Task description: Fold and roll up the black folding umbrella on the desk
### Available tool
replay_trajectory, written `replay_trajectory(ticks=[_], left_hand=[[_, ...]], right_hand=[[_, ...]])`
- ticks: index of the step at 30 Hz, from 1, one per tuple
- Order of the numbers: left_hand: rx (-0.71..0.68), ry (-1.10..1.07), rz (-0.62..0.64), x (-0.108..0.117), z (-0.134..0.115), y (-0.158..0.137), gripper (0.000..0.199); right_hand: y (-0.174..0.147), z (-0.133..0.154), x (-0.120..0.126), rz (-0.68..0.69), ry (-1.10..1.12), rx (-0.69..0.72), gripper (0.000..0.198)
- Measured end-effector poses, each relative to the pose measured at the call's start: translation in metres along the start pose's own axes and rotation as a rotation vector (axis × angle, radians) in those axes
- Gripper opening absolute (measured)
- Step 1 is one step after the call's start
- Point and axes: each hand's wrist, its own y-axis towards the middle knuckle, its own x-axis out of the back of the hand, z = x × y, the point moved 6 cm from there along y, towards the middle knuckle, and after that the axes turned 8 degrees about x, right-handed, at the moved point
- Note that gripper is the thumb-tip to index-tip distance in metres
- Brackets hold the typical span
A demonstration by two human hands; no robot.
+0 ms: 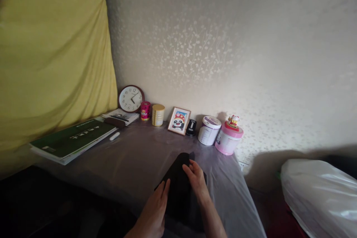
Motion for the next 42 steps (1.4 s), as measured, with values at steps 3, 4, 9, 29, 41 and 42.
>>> replay_trajectory(ticks=[3, 4, 9, 29, 41, 42], left_hand=[[0.001, 0.012, -0.005, -0.004, 0.003, 0.003, 0.097], [-0.005, 0.013, -0.012, -0.006, 0.004, 0.004, 0.096], [-0.071, -0.034, -0.093, -0.012, 0.013, 0.008, 0.088], [-0.192, -0.011, -0.238, -0.001, 0.003, 0.006, 0.07], [-0.051, 0.086, -0.074, -0.006, 0.003, 0.011, 0.079], [-0.042, 0.086, -0.065, -0.006, 0.003, 0.011, 0.079]], right_hand=[[0.006, -0.017, -0.021, 0.013, 0.13, -0.12, 0.051], [0.007, -0.023, -0.026, 0.001, 0.124, -0.139, 0.052], [0.013, -0.039, -0.037, -0.023, -0.019, -0.153, 0.055], [-0.009, 0.002, -0.064, 0.414, -0.242, 0.259, 0.025], [0.013, -0.016, -0.055, 0.385, -0.587, 0.681, 0.029], [0.02, -0.02, -0.055, 0.376, -0.605, 0.678, 0.03]])
